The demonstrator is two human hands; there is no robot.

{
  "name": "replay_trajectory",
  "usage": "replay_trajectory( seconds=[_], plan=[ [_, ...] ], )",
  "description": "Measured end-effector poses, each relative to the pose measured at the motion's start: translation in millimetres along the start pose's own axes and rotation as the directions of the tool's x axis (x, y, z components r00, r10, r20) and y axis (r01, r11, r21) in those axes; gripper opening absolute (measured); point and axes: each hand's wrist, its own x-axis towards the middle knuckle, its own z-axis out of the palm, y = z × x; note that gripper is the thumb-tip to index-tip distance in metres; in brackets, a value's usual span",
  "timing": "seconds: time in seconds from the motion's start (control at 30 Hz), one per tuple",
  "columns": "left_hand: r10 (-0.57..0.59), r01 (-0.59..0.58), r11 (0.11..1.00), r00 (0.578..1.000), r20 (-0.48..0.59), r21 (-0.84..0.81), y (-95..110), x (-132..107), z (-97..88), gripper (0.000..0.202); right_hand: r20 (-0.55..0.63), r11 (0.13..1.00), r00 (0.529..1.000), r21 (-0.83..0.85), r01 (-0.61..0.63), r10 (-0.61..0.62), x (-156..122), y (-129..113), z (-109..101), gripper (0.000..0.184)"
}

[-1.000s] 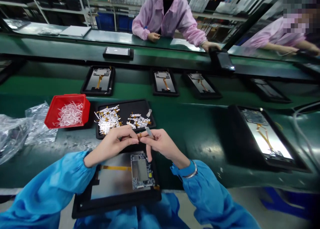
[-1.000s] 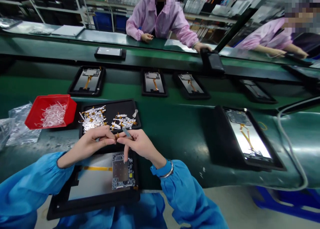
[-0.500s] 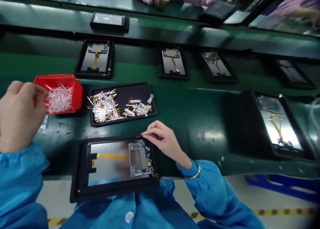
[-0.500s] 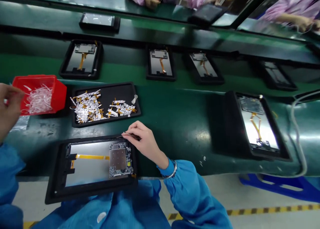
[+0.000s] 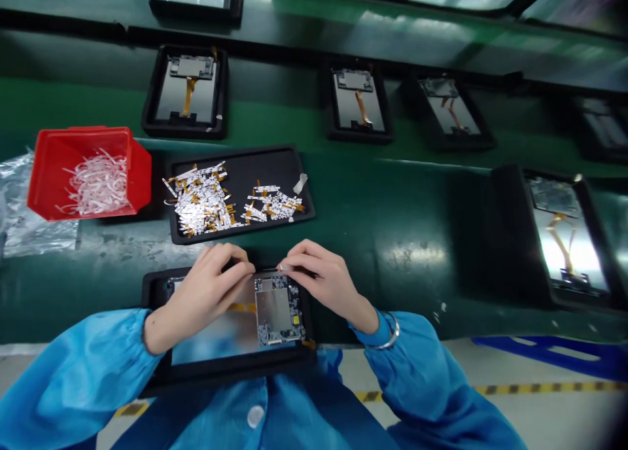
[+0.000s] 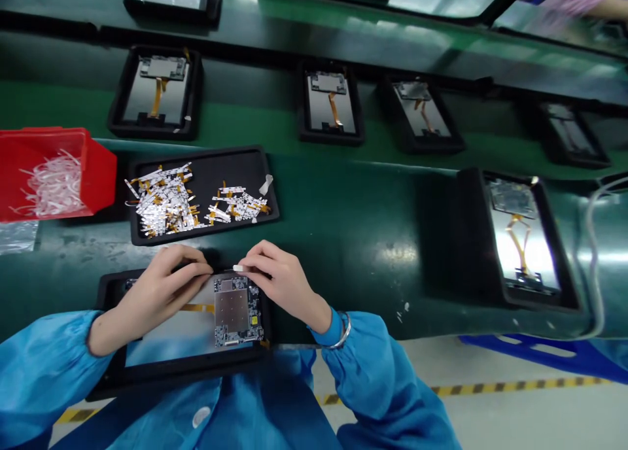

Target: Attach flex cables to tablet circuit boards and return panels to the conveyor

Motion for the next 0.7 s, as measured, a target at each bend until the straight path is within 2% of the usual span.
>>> replay_trajectory(
  seconds=[0.13,0.3,0.47,0.57,0.63,0.7],
  plan=[
    [0.0,0.0,1.0,1.0,-0.01,-0.019,-4,1,2.4,0.016,0.009,0.996,1.0,-0.091,0.016,-0.016,2,0,3,0.014],
    [0.105,-0.105,0.994,0.994,0.0,0.028,-7,0,4.4,0.029,0.038,0.985,0.999,-0.169,0.041,-0.035,1,1,1,0.017],
    [0.15,-0.152,0.982,0.988,0.026,0.114,-6,1,4.4,0.034,0.159,0.945,0.987,-0.317,0.076,-0.026,-2,-3,-11,0.022],
    [0.157,-0.161,0.978,0.987,0.041,0.13,-3,2,6.2,0.031,0.246,0.902,0.968,-0.427,0.062,0.05,-1,-6,-18,0.023],
    [0.135,-0.139,0.984,0.99,0.041,0.109,-2,4,8.6,0.029,0.274,0.93,0.957,-0.368,0.016,0.092,0,-6,-19,0.02],
    [0.106,-0.108,0.991,0.994,0.032,0.073,-2,5,10.5,0.028,0.252,0.973,0.964,-0.228,-0.021,0.08,2,-4,-18,0.016]
  ],
)
